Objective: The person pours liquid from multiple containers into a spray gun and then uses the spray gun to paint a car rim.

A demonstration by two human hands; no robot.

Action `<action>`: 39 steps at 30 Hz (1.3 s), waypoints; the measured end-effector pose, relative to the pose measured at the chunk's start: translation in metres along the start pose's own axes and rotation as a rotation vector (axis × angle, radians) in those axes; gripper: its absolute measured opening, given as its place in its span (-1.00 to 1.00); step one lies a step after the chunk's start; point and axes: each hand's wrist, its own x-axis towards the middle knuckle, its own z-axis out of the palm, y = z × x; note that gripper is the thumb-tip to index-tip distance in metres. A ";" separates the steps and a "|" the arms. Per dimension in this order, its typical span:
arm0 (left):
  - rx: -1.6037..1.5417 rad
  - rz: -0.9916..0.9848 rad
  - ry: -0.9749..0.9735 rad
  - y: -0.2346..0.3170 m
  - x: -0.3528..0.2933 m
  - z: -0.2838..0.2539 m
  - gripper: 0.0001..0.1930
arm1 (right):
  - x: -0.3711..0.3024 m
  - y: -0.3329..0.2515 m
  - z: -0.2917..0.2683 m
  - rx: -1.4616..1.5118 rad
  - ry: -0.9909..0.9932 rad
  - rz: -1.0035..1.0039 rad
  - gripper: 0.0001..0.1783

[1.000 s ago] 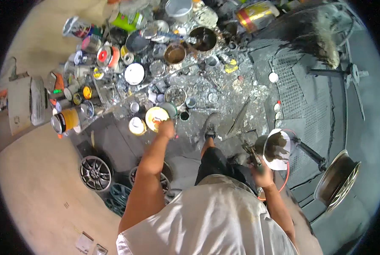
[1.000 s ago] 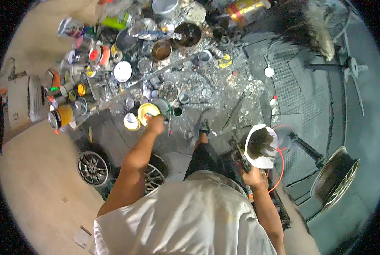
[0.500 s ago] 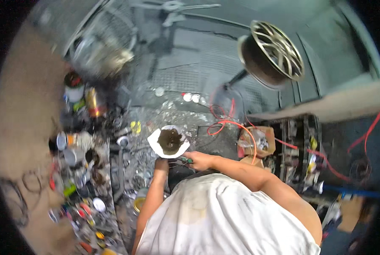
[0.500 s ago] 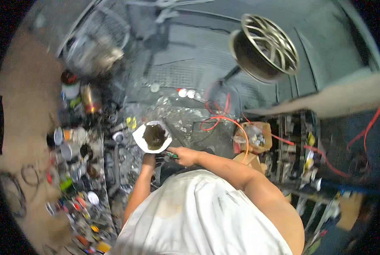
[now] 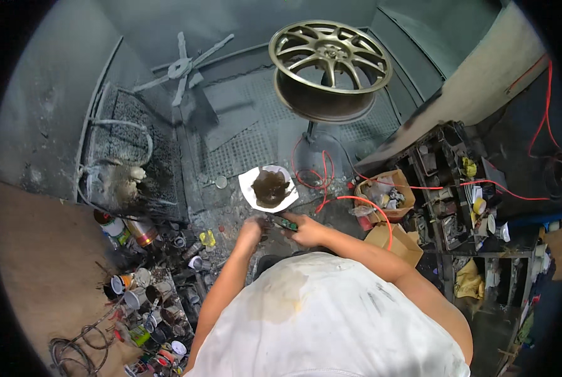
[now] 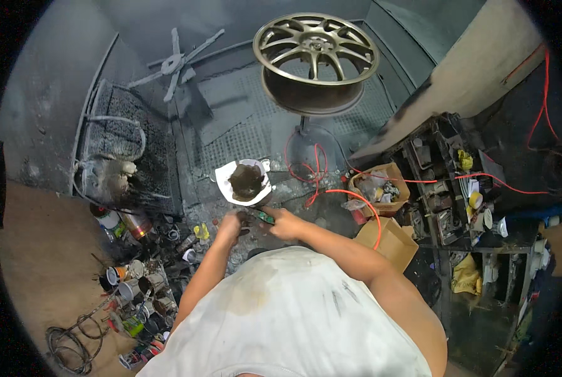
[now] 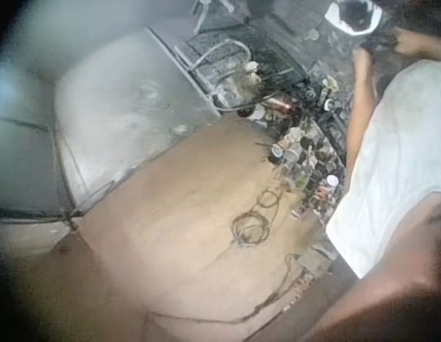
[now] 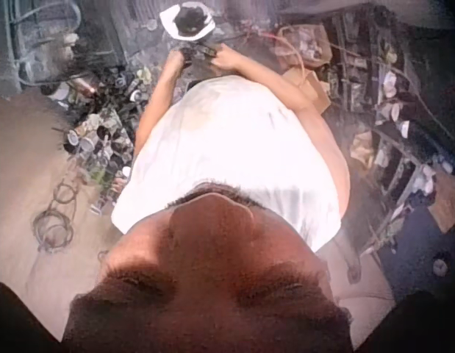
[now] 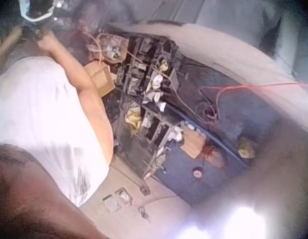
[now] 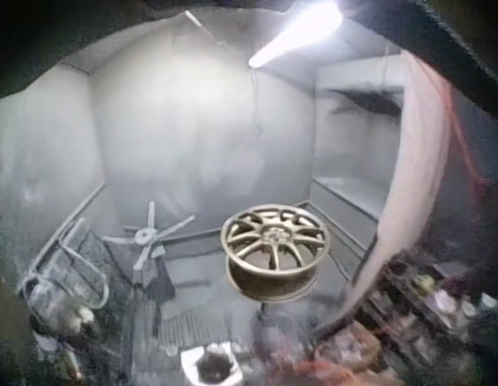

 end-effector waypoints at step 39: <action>1.029 1.361 -0.235 0.372 0.159 0.127 -0.70 | -0.079 -0.066 -0.174 0.746 0.958 0.426 -0.41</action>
